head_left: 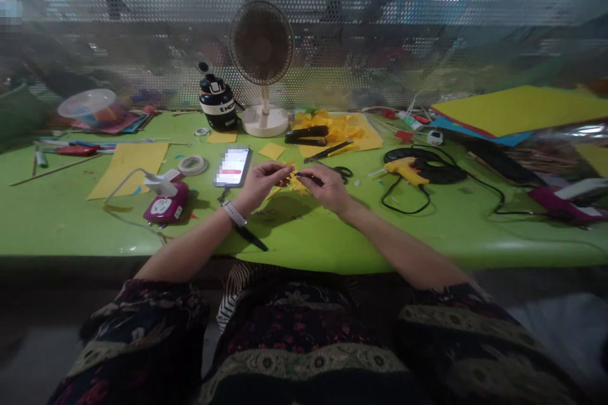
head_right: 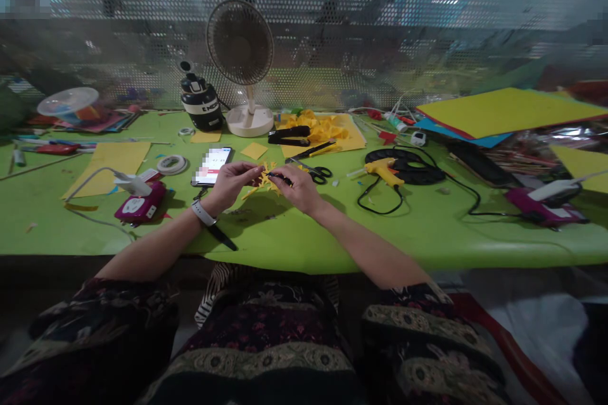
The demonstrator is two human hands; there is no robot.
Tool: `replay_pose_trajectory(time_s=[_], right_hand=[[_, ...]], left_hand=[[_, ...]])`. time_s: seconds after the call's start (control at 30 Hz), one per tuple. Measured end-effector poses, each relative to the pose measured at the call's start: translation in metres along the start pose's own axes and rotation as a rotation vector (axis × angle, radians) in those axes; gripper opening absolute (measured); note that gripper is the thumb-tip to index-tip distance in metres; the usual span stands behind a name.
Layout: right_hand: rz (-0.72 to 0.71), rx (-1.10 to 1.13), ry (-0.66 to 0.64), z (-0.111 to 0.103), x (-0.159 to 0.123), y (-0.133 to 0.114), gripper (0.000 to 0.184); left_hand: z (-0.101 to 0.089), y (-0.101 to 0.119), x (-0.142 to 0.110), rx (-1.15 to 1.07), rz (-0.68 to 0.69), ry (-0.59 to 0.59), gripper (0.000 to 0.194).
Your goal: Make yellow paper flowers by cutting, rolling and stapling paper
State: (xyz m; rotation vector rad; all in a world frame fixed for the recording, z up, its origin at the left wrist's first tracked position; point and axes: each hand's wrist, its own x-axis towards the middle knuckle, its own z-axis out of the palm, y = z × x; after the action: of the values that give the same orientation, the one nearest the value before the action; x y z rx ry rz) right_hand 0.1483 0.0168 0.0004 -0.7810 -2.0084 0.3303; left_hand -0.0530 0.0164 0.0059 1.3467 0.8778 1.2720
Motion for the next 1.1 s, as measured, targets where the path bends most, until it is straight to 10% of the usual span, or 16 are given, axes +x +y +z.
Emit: replay_pose_trajectory(time_s=[1.1], right_hand=[[0.036,-0.003,-0.026,0.0011,-0.0009,-0.0018,0.03]], left_hand=[[-0.0001,-0.0005,-0.0006,0.005,0.041,0.007,0.035]])
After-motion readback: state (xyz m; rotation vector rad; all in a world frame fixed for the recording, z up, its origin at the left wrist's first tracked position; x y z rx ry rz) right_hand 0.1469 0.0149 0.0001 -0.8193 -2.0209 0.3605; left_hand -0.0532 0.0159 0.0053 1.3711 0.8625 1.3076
